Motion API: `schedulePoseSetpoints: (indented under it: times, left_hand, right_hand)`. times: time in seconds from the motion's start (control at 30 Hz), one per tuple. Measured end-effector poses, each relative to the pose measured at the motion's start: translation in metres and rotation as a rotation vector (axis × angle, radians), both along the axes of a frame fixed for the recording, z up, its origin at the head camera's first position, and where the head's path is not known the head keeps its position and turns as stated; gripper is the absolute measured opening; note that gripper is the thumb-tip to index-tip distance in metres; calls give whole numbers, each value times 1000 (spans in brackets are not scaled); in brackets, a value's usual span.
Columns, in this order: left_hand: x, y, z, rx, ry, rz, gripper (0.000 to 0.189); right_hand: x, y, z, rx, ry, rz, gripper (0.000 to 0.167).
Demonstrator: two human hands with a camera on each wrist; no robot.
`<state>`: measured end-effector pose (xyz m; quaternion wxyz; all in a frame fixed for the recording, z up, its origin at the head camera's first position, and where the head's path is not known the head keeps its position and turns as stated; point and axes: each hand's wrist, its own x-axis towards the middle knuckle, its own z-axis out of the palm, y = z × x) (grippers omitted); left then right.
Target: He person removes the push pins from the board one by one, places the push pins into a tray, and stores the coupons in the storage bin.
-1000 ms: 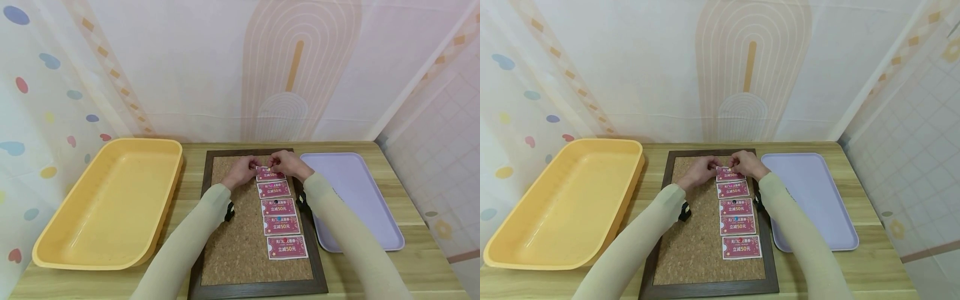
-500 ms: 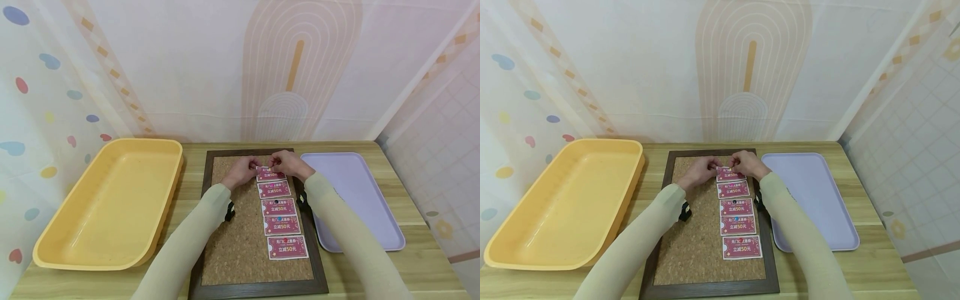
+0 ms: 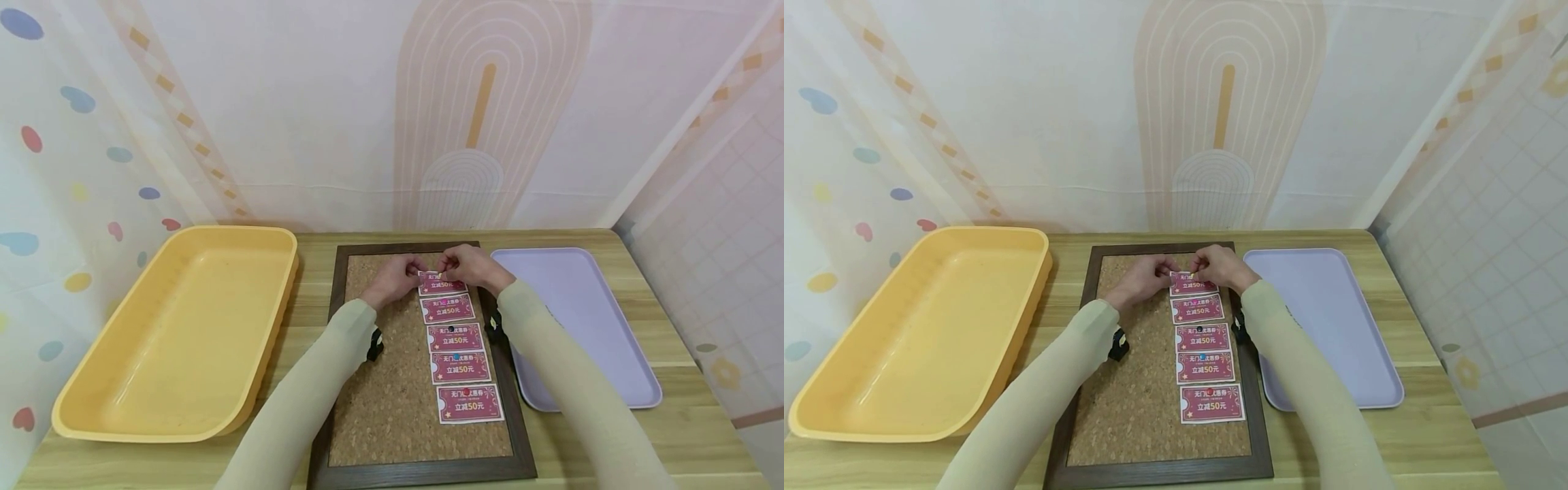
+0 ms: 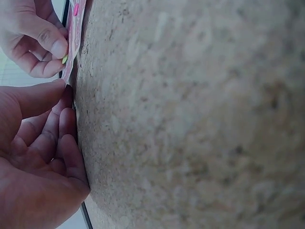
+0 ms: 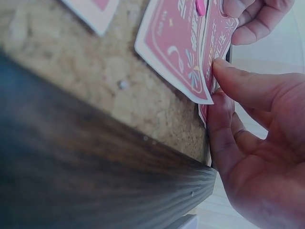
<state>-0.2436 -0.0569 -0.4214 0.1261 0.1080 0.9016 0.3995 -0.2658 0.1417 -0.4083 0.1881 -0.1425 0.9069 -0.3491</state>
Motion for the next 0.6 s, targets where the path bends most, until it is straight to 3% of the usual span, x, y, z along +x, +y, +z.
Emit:
schedulePoseSetpoints:
  times: [0.2,0.6]
  left_hand:
    - [0,0,1,-4,-6,-7,19]
    - [1,0,-1,-1,-21,-2,21]
  right_hand:
    - [1,0,0,0,-36,-27,12]
    - [1,1,0,22,-13,-2,9]
